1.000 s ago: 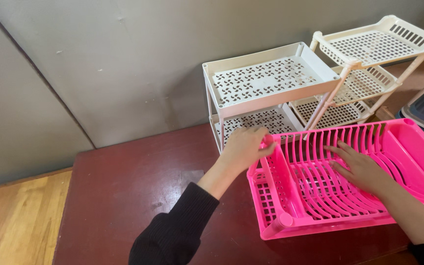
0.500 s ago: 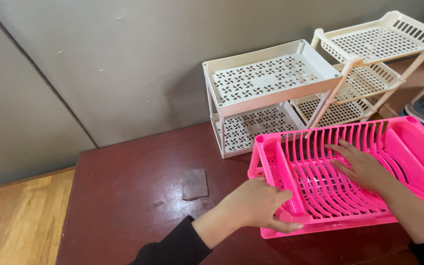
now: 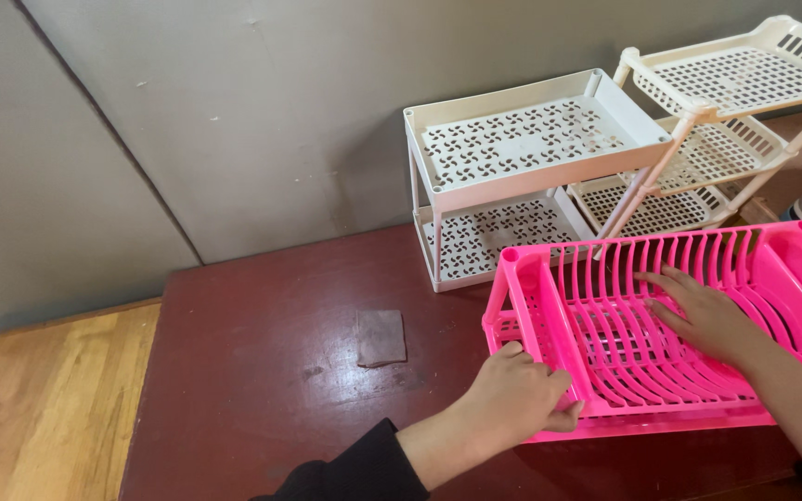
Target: The person disassembles a pink plastic dish rack on a table, removing the top tray and detaching the four corner legs. They then move to a white plastic shelving unit and begin removing its corner legs.
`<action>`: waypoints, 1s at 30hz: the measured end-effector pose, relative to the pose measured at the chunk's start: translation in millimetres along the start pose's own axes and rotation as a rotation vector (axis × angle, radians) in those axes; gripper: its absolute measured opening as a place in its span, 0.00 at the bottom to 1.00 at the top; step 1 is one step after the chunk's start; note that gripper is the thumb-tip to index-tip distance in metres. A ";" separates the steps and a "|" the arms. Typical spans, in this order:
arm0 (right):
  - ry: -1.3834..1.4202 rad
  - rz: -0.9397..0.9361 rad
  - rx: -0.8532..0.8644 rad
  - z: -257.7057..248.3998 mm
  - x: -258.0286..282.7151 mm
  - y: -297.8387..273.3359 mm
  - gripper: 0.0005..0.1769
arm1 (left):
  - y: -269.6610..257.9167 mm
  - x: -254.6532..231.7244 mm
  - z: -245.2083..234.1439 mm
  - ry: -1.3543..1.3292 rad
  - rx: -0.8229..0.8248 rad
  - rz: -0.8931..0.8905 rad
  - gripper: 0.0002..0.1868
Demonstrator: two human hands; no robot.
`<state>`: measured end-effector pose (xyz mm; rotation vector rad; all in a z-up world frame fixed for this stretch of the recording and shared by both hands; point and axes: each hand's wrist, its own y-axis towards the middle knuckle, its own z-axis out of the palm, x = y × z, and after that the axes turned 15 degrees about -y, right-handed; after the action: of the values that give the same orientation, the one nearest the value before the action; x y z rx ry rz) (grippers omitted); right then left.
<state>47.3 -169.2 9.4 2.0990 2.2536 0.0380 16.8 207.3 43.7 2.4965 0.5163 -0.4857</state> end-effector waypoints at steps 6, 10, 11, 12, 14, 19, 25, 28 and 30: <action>0.003 0.018 0.020 3.6 -2.3 -0.6 0.35 | 8.3 2.2 -14.8 0.126 -0.191 -0.128 0.18; 0.034 -0.004 -0.009 5.8 -4.3 -0.9 0.35 | 21.1 -0.9 -18.4 0.132 -0.249 -0.115 0.15; 0.038 -0.008 -0.013 5.3 -3.7 -0.4 0.34 | 27.9 -0.8 -17.7 0.133 -0.230 -0.135 0.14; 0.047 -0.009 -0.019 4.7 -2.8 0.0 0.34 | 35.1 1.5 -17.3 0.178 -0.222 -0.159 0.13; 0.065 -0.009 -0.030 2.9 -1.5 -0.8 0.34 | 48.5 10.8 -15.9 0.265 -0.203 -0.204 0.26; 0.076 0.066 0.046 -9.2 7.0 -3.4 0.32 | 52.7 33.0 -4.2 0.054 -0.319 -0.358 0.36; 0.099 0.056 -0.215 -53.3 16.2 -34.0 0.27 | 37.0 73.5 23.8 -0.846 -0.595 -0.497 0.35; 0.085 -0.146 -0.120 -68.4 25.4 -63.4 0.50 | 7.8 75.3 53.8 -1.520 -0.675 -0.628 0.30; 0.011 -0.246 -0.068 -65.5 33.7 -82.1 0.59 | -28.7 55.3 85.6 -1.474 -0.707 -0.353 0.25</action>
<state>-40.9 -139.9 68.8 1.7798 2.4607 0.1130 31.7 195.3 -60.4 0.9125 0.3605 -1.6648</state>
